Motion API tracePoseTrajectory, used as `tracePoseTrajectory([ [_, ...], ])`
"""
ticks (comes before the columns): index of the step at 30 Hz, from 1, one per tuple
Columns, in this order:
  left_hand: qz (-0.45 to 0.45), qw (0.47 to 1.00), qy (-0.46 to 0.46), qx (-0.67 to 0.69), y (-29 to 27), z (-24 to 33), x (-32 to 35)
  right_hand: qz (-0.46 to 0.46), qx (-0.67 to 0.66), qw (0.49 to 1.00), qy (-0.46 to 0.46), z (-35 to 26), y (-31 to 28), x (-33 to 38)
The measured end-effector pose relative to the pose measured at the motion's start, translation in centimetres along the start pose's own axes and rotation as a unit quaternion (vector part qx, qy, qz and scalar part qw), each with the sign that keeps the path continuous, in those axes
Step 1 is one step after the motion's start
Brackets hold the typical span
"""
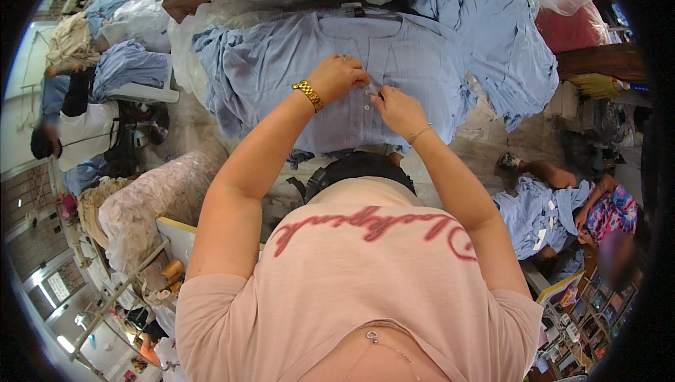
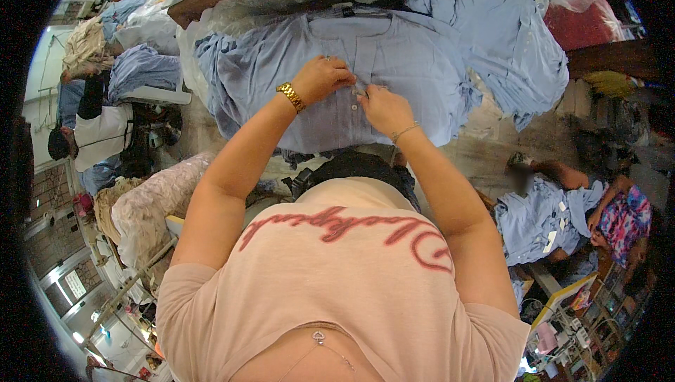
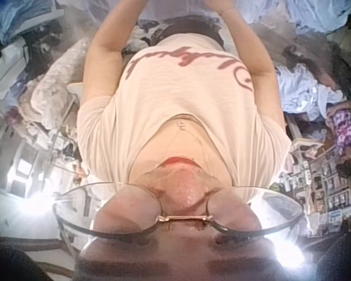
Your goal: The person picks up a shirt from a large pile, spreads it out on a work surface, and uses their hands to pull at the collar and seams.
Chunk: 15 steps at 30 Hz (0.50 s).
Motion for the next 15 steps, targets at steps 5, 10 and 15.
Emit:
tracePoseTrajectory([
  [5, 0.042, 0.998, -0.032, 0.037, 0.2, -0.4, 0.1, -0.041, 0.011, 0.999, 0.004, -0.7, -0.3, -0.8],
  [10, 0.32, 0.904, -0.215, -0.183, -2.5, -4.2, 0.5, 0.008, -0.01, 0.999, 0.043, 0.3, -0.3, -0.3],
  [15, 0.147, 0.984, -0.097, -0.037, -2.5, -1.8, -0.2, 0.077, -0.076, 0.993, 0.038, 0.4, -1.0, 0.2],
])
Point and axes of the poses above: each hand's wrist, its own x-axis away from the middle knuckle, its own y-axis out of the palm, z = x × y, the point moved 2 cm from there along -x, towards the middle knuckle, and after that the axes turned 15 degrees about z, right-handed, at the moved point
